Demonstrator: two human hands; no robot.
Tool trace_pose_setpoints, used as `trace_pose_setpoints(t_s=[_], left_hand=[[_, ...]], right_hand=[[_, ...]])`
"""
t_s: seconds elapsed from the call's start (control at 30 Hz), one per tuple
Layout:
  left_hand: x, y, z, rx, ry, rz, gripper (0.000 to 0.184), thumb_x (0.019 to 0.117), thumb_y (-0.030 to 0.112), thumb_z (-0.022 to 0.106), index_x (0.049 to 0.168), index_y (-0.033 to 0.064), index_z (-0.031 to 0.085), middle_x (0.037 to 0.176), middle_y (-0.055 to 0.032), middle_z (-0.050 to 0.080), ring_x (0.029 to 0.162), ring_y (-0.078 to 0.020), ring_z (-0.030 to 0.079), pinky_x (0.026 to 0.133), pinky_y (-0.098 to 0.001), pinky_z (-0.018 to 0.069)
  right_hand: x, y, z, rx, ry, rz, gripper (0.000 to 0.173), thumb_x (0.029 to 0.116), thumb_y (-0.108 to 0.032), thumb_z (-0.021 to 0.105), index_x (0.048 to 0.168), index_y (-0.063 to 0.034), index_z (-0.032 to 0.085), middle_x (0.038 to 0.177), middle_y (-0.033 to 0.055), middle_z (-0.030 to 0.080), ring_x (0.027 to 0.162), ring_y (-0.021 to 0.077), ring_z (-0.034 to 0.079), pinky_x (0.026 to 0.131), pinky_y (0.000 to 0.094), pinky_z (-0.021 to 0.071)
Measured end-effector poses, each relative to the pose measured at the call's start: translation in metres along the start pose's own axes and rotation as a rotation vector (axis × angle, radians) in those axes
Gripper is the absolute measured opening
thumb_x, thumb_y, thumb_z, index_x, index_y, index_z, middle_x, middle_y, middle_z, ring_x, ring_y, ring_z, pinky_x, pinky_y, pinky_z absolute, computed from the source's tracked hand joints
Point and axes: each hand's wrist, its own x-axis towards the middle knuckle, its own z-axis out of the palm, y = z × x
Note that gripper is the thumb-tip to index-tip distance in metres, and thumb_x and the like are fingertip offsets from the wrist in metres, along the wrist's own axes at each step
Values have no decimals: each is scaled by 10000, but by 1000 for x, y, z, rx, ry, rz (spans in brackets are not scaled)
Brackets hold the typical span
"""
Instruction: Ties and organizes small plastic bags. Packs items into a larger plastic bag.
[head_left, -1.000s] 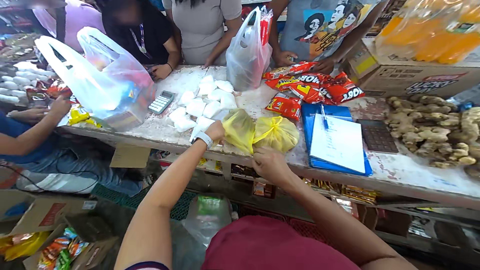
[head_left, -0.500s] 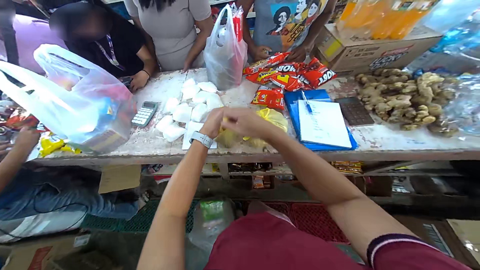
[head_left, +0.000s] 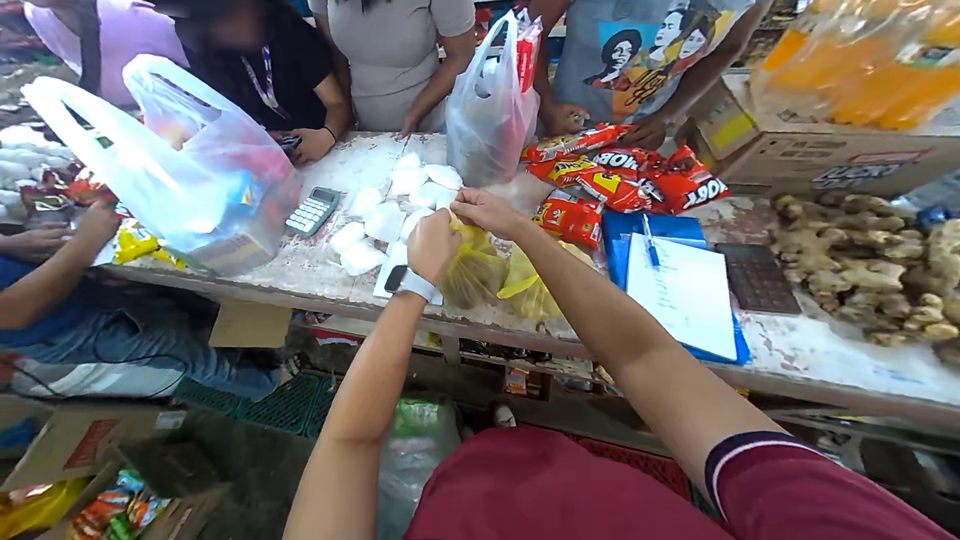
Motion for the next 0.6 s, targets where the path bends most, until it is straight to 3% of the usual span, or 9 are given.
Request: trace_pose_setpoints(t_s=[0.07,0.13,0.2,0.27,0.3,0.37,0.4,0.5,0.6], left_hand=[[-11,1,22,207,199,171,316,1019,124,574,1292,-35,591,1005,-253,702,913,-444,713,751,-598,577],[-13,-5,36,348,336,315,211,1001,62,579,1137,-64,681,951,-231,701,819,-403,724,654,-534,592],[-23,2,26,264,194,213,218,1038,89,542,1096,-49,699,1056,-252,683,962,-429,700,786,-579,574],[-28,6,7,-18,30,54,261,1052,151,547,1078,-48,714,1082,-249,691,1033,-406,678,899,-598,530],[-28,4,-1,-181,-42,-11,263,1049,156,559,1038,-48,724,1005,-216,706,931,-340,682,850,-537,539],[-24,-3,0,-649,-155,-202,235,1050,161,515,920,33,662,708,-3,588,503,-55,423,475,-208,370],[-22,-5,2,-948,-204,-344,222,1043,157,491,893,61,623,644,30,542,423,-14,339,395,-162,291],[-19,-7,15,-1424,-189,-480,212,1048,187,482,884,110,592,612,52,497,400,9,328,360,-131,266],[-23,4,27,-1400,-88,-355,237,1081,236,469,921,131,609,620,76,503,415,20,327,379,-126,277]], right_hand=[[3,-2,4,-10,29,56,214,1076,-169,519,976,5,592,762,24,531,663,76,499,663,262,454],[4,-1,5,-59,67,98,223,1058,-180,548,973,13,620,779,41,546,671,93,493,664,289,440],[-6,-7,4,-192,92,106,235,1055,-171,562,1080,44,656,875,118,624,754,168,565,741,364,482],[-29,-19,5,-325,129,20,259,1051,-150,563,1200,48,641,996,187,686,872,259,657,842,453,534],[-45,-23,8,-353,162,-43,247,1048,-158,569,1180,35,649,987,182,689,867,263,665,830,458,545],[-78,-29,15,-318,206,-85,278,1067,-228,559,1047,16,691,883,153,683,768,244,646,738,446,535],[-91,-31,18,-260,196,-40,355,1082,-299,527,1006,5,692,850,137,676,736,227,633,707,436,521],[-111,-36,22,-95,125,57,391,1055,-373,574,1176,-10,654,951,139,686,768,215,659,720,409,566],[-104,-38,19,-207,149,7,330,1037,-224,621,1269,8,658,1109,184,686,910,257,681,825,427,571]])
